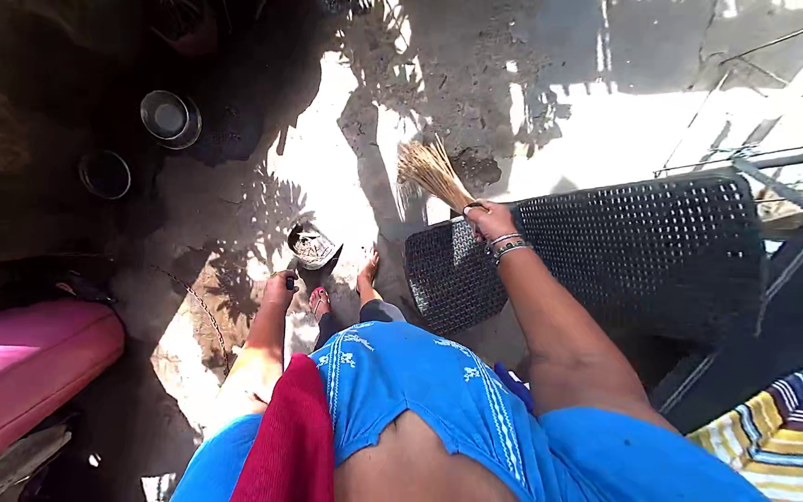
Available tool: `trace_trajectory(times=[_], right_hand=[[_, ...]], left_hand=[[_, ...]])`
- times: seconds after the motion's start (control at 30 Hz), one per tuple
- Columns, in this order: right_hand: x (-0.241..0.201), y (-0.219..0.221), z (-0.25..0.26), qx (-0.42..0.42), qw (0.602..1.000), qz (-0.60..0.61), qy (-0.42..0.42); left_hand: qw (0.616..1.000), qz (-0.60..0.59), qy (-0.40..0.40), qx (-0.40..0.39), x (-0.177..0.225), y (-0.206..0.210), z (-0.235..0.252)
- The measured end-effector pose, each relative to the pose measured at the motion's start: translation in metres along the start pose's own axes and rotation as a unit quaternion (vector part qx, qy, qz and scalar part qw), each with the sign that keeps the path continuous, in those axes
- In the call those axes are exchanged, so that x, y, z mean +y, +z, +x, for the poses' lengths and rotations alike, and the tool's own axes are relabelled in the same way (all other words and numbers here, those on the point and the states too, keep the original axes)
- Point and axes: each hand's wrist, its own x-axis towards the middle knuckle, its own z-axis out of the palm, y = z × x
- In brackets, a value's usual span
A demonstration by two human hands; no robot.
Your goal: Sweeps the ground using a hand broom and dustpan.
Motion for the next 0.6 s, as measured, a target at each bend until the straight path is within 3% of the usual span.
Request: trace_trajectory(times=[0.13,0.23,0.3,0.43,0.5,0.6], right_hand=[[-0.020,-0.009,0.072,0.077,0.996,-0.037,-0.001],[-0.013,0.034,0.102,0.108,0.993,-0.046,-0.002],[-0.008,0.072,0.096,0.062,0.991,-0.119,0.011],[0.005,0.132,0.033,-0.131,0.966,-0.224,-0.013],[0.002,0.130,0.004,-0.195,0.953,-0.228,-0.030],[-0.003,0.082,0.000,-0.180,0.959,-0.202,-0.080]], left_hand=[[1.000,-0.013,-0.006,0.007,0.009,-0.005,0.020],[1.000,-0.015,-0.010,-0.002,0.017,-0.008,0.031],[1.000,-0.016,-0.015,-0.013,0.028,-0.009,0.036],[0.999,-0.020,-0.037,-0.029,0.045,-0.003,0.040],[0.998,-0.031,-0.036,-0.031,0.050,-0.001,0.039],[0.998,-0.044,-0.028,-0.026,0.048,0.004,0.038]])
